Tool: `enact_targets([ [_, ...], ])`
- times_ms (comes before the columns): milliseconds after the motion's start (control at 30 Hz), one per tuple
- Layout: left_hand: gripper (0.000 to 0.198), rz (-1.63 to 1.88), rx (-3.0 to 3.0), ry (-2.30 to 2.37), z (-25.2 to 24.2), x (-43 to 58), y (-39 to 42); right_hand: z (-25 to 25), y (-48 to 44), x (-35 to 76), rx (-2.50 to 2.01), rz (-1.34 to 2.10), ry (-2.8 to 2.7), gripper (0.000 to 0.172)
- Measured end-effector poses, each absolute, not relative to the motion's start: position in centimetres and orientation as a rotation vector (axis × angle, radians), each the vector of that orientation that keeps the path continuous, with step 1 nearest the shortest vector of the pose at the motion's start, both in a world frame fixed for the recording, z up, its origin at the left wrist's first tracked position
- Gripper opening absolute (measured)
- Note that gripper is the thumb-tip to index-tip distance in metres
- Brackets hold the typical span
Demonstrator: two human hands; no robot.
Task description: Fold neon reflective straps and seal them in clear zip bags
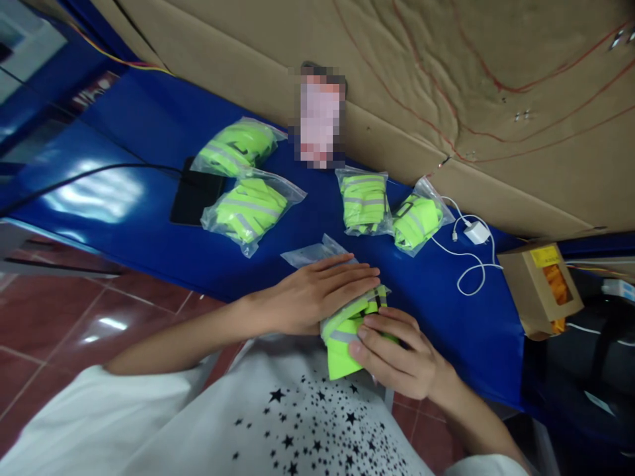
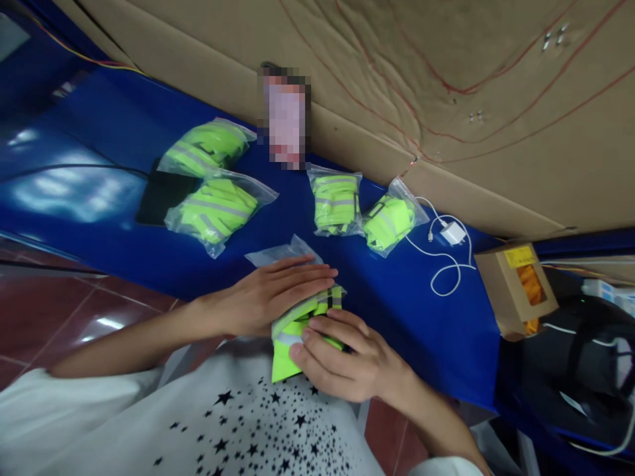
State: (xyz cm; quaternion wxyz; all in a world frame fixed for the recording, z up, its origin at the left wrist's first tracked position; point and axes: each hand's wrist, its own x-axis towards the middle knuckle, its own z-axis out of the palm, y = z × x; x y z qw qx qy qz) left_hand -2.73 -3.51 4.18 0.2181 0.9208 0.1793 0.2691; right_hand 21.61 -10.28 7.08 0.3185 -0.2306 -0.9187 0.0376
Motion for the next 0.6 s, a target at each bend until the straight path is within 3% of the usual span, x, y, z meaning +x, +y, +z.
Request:
enact_targets([
  [267, 0.064, 0.711, 2.424, 0.317, 3.7, -2.3, -4.3, 7.6, -9.2, 22.0, -0.603, 0.222, -2.451, 0.018],
  [433, 0.053, 0.799, 2.51, 0.457, 3.7, -2.2, -4.0, 6.5, -9.8, 22.7, -0.835, -0.126, -2.449, 0.029],
  [600, 0.053, 0.876, 2.441, 0.427, 3.6, -1.7, -3.8, 6.7, -10.4, 23.0, -0.83, 0.037, -2.549, 0.039],
])
